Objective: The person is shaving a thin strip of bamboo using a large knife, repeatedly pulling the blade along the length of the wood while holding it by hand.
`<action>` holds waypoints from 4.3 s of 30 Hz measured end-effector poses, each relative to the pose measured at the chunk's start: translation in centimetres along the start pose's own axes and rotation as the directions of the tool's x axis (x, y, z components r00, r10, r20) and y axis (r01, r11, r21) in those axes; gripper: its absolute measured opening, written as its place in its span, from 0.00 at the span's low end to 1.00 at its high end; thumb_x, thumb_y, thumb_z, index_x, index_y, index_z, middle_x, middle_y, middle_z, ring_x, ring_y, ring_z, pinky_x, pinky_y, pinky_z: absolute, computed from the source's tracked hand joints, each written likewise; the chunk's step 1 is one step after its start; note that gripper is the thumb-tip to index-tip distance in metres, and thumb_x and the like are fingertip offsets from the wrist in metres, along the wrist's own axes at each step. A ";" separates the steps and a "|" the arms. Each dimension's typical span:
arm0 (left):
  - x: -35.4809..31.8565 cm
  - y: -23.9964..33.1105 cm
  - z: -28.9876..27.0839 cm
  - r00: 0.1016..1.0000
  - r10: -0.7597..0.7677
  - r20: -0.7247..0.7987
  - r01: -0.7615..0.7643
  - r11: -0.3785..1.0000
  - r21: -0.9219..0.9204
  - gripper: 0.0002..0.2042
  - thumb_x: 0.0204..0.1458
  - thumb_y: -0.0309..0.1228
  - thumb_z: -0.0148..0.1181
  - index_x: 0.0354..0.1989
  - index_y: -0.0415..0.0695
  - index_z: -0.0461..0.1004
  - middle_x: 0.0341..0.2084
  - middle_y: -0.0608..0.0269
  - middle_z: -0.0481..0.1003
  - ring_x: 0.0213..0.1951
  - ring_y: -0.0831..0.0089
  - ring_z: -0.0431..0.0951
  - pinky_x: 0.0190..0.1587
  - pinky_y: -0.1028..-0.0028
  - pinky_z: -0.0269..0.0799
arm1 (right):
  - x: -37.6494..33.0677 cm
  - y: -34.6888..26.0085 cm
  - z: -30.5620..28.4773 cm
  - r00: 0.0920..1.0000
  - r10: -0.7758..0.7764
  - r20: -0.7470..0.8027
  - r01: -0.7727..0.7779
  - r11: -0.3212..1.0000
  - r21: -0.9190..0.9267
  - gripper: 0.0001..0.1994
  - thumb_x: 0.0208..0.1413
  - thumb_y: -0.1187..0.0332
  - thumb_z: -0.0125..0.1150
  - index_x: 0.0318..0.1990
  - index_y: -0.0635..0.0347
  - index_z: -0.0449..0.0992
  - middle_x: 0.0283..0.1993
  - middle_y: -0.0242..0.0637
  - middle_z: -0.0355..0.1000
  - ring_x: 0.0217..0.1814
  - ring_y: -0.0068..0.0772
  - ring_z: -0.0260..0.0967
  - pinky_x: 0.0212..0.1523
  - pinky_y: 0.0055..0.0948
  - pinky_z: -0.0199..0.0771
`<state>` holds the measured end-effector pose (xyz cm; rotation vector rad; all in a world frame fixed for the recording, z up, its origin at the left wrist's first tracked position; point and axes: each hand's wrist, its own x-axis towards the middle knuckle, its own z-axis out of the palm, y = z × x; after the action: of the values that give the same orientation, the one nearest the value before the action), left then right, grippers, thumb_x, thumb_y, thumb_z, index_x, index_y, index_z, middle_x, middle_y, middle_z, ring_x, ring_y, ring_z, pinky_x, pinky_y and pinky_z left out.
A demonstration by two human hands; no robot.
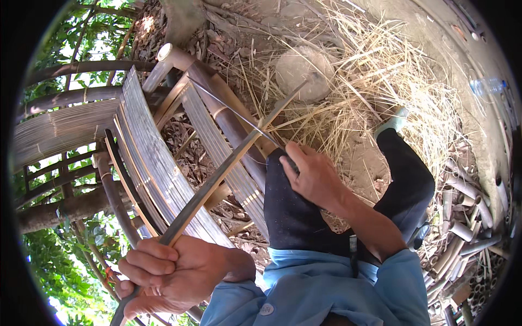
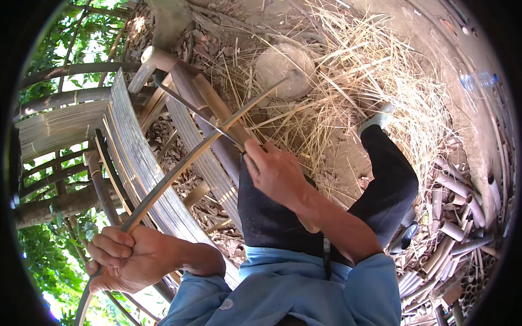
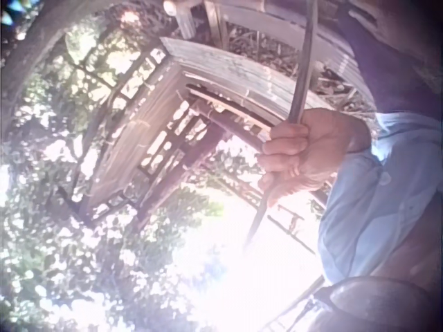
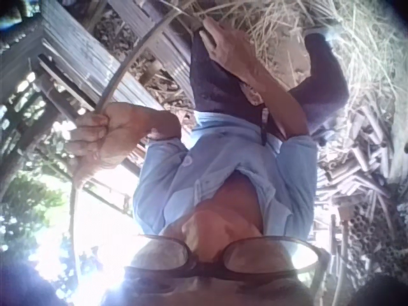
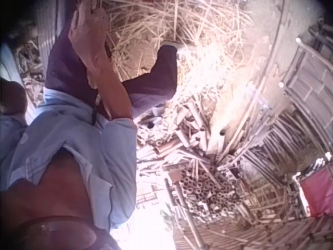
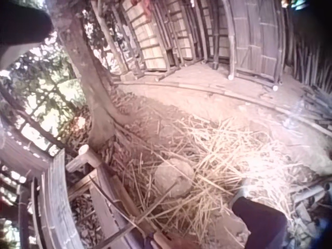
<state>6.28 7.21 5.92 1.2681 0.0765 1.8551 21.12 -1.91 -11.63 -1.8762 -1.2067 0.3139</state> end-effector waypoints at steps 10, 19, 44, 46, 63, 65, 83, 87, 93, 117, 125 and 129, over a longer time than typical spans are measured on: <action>0.6 -0.6 -1.5 1.000 -0.017 0.005 0.018 0.997 -0.069 0.19 0.70 0.45 0.48 0.32 0.42 0.66 0.18 0.70 0.54 0.21 0.78 0.52 0.24 0.74 0.49 | 0.4 0.9 0.5 0.996 -0.086 0.002 0.086 0.996 -0.023 0.06 0.61 0.70 0.61 0.37 0.59 0.70 0.28 0.45 0.71 0.22 0.41 0.73 0.18 0.39 0.72; 3.5 -1.2 -3.3 0.997 0.045 -0.059 -0.040 0.995 0.094 0.18 0.68 0.42 0.50 0.29 0.45 0.61 0.16 0.71 0.51 0.19 0.78 0.49 0.23 0.74 0.47 | 0.4 14.6 5.7 0.993 0.114 0.037 -0.106 0.982 -0.158 0.11 0.59 0.73 0.58 0.48 0.52 0.68 0.30 0.47 0.71 0.25 0.46 0.76 0.21 0.42 0.77; 1.5 -1.9 1.8 0.996 0.089 0.011 -0.089 0.994 0.064 0.18 0.72 0.47 0.42 0.35 0.44 0.64 0.16 0.71 0.52 0.16 0.80 0.51 0.17 0.78 0.47 | -0.7 -7.8 -3.4 0.966 -0.260 -0.002 0.260 0.964 0.060 0.07 0.58 0.69 0.64 0.36 0.59 0.72 0.29 0.40 0.70 0.24 0.41 0.74 0.21 0.37 0.75; 1.2 -1.6 2.1 0.996 0.091 0.024 -0.093 0.993 0.077 0.18 0.71 0.47 0.43 0.35 0.44 0.64 0.16 0.71 0.52 0.17 0.81 0.51 0.17 0.78 0.46 | -1.0 -7.6 -3.3 0.969 -0.245 -0.016 0.246 0.968 0.040 0.07 0.58 0.69 0.64 0.36 0.59 0.72 0.29 0.39 0.69 0.24 0.42 0.73 0.21 0.37 0.75; 2.1 -2.2 -0.2 0.994 0.113 -0.007 -0.111 0.983 0.150 0.17 0.72 0.42 0.45 0.32 0.45 0.60 0.18 0.72 0.51 0.18 0.80 0.50 0.20 0.78 0.47 | 0.0 -0.1 0.1 0.997 -0.068 0.036 0.069 0.997 -0.030 0.06 0.60 0.70 0.61 0.41 0.58 0.71 0.31 0.45 0.72 0.23 0.50 0.73 0.23 0.43 0.76; 2.3 -2.0 -0.5 0.992 0.087 0.087 -0.097 0.989 0.115 0.17 0.72 0.41 0.45 0.30 0.46 0.58 0.18 0.71 0.51 0.18 0.80 0.50 0.21 0.78 0.48 | 0.0 2.1 1.8 0.999 -0.052 0.013 0.053 0.996 -0.068 0.07 0.60 0.72 0.61 0.43 0.57 0.71 0.30 0.46 0.71 0.22 0.48 0.72 0.21 0.42 0.75; 4.3 -2.2 -0.4 0.987 -0.122 0.104 0.140 0.971 -0.194 0.11 0.62 0.37 0.50 0.35 0.43 0.64 0.23 0.66 0.55 0.23 0.72 0.54 0.30 0.69 0.52 | -0.5 26.9 6.0 0.868 0.490 0.073 -0.464 0.855 -0.230 0.22 0.57 0.68 0.63 0.57 0.58 0.64 0.30 0.55 0.75 0.36 0.62 0.77 0.38 0.54 0.78; 3.5 -2.3 2.2 0.984 -0.140 0.110 0.167 0.937 -0.307 0.17 0.68 0.45 0.51 0.35 0.42 0.65 0.24 0.66 0.56 0.24 0.74 0.55 0.31 0.72 0.55 | 1.9 15.5 2.5 0.796 0.549 0.255 -0.544 0.833 -0.094 0.12 0.65 0.67 0.58 0.49 0.57 0.62 0.26 0.43 0.72 0.25 0.35 0.73 0.22 0.34 0.72; 1.5 -1.3 1.0 0.981 -0.093 0.171 0.133 0.963 -0.236 0.22 0.68 0.53 0.47 0.34 0.44 0.65 0.18 0.68 0.57 0.18 0.78 0.52 0.22 0.75 0.50 | -0.3 -3.6 -2.8 0.992 -0.020 0.128 0.025 0.999 -0.035 0.08 0.58 0.70 0.62 0.41 0.61 0.71 0.29 0.45 0.71 0.27 0.46 0.76 0.23 0.37 0.75; 1.4 -2.6 2.2 0.999 0.027 0.044 -0.016 0.971 -0.238 0.21 0.68 0.53 0.46 0.27 0.52 0.62 0.17 0.77 0.55 0.15 0.84 0.51 0.15 0.80 0.45 | 1.0 16.5 5.5 0.971 0.224 0.088 -0.210 0.966 -0.149 0.10 0.62 0.71 0.60 0.48 0.58 0.69 0.28 0.47 0.69 0.27 0.45 0.74 0.26 0.43 0.75; 5.3 -4.0 0.5 0.896 -0.118 0.428 0.253 0.928 -0.274 0.21 0.70 0.52 0.44 0.25 0.54 0.60 0.15 0.80 0.51 0.16 0.85 0.48 0.21 0.80 0.46 | -2.2 31.0 7.1 0.910 0.412 0.035 -0.393 0.888 -0.241 0.22 0.60 0.72 0.57 0.62 0.53 0.65 0.32 0.52 0.74 0.31 0.54 0.75 0.31 0.49 0.75; 8.3 -5.1 0.8 0.882 -0.145 0.449 0.272 0.934 -0.233 0.16 0.65 0.44 0.53 0.32 0.45 0.65 0.21 0.71 0.60 0.19 0.77 0.55 0.25 0.74 0.59 | -2.5 32.9 7.1 0.820 0.570 0.049 -0.542 0.801 -0.254 0.23 0.61 0.63 0.59 0.62 0.55 0.65 0.33 0.53 0.75 0.34 0.61 0.75 0.33 0.51 0.74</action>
<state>9.15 15.70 9.94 1.3655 -0.2758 1.3127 35.96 -5.64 -41.71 -2.4340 -0.7564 0.6413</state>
